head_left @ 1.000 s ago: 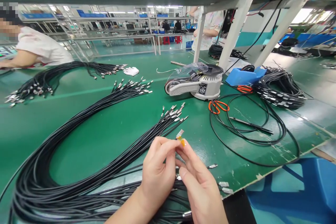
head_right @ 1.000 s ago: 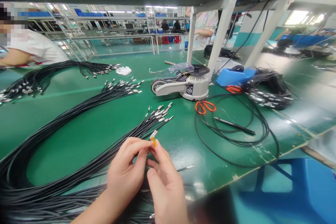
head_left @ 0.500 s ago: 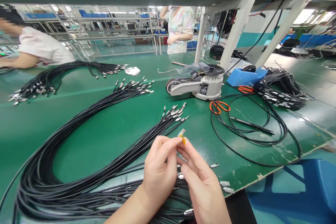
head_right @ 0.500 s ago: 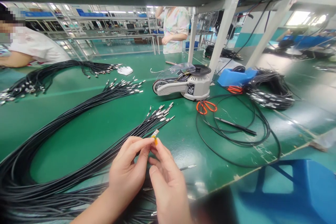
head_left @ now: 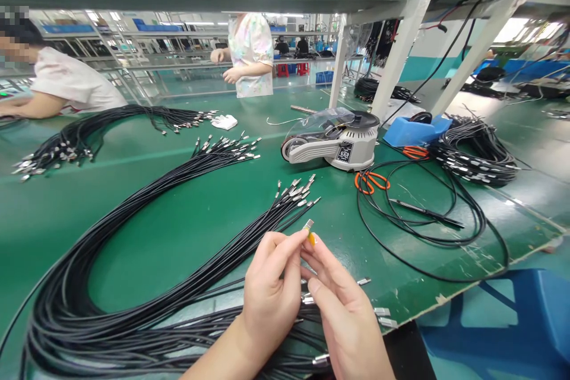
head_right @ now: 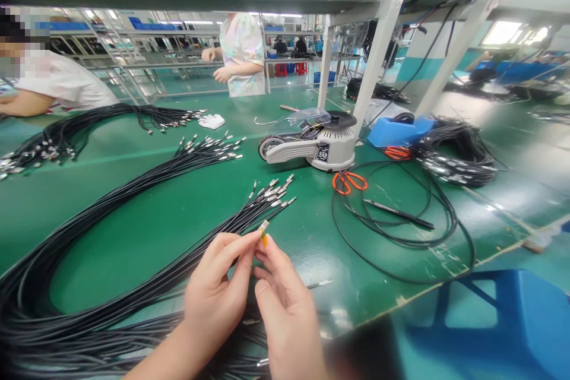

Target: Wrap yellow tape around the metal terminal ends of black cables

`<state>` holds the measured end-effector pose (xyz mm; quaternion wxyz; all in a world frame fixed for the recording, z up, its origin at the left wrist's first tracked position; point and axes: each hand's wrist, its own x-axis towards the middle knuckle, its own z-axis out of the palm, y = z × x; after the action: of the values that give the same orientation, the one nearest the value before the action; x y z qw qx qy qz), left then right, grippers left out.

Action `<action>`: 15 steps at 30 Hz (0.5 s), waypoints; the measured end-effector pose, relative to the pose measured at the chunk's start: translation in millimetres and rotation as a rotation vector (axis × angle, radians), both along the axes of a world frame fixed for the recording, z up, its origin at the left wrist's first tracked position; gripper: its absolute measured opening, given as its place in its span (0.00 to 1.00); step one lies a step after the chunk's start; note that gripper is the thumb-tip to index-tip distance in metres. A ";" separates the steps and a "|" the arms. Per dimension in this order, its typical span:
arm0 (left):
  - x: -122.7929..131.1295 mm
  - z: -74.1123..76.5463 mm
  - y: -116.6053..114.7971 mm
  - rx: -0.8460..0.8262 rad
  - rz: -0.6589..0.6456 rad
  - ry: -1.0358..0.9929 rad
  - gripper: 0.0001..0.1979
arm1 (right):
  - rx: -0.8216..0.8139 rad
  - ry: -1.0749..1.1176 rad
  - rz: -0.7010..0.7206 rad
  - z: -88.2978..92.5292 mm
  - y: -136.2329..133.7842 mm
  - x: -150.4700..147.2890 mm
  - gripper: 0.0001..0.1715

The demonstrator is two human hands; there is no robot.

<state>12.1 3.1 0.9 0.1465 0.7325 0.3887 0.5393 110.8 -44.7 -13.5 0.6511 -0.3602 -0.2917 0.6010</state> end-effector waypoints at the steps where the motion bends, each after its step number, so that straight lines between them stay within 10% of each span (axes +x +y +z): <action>1: -0.2 -0.5 -0.2 -0.001 -0.002 0.003 0.16 | -0.004 0.005 0.001 0.5 0.0 0.4 0.22; 15: -0.4 2.0 3.2 -0.053 0.063 0.070 0.11 | -0.026 -0.135 -0.005 -5.5 -2.2 5.0 0.23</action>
<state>11.7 6.3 3.0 0.1353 0.7340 0.4308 0.5072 115.7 -46.9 -19.0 0.6266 -0.4091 -0.3262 0.5776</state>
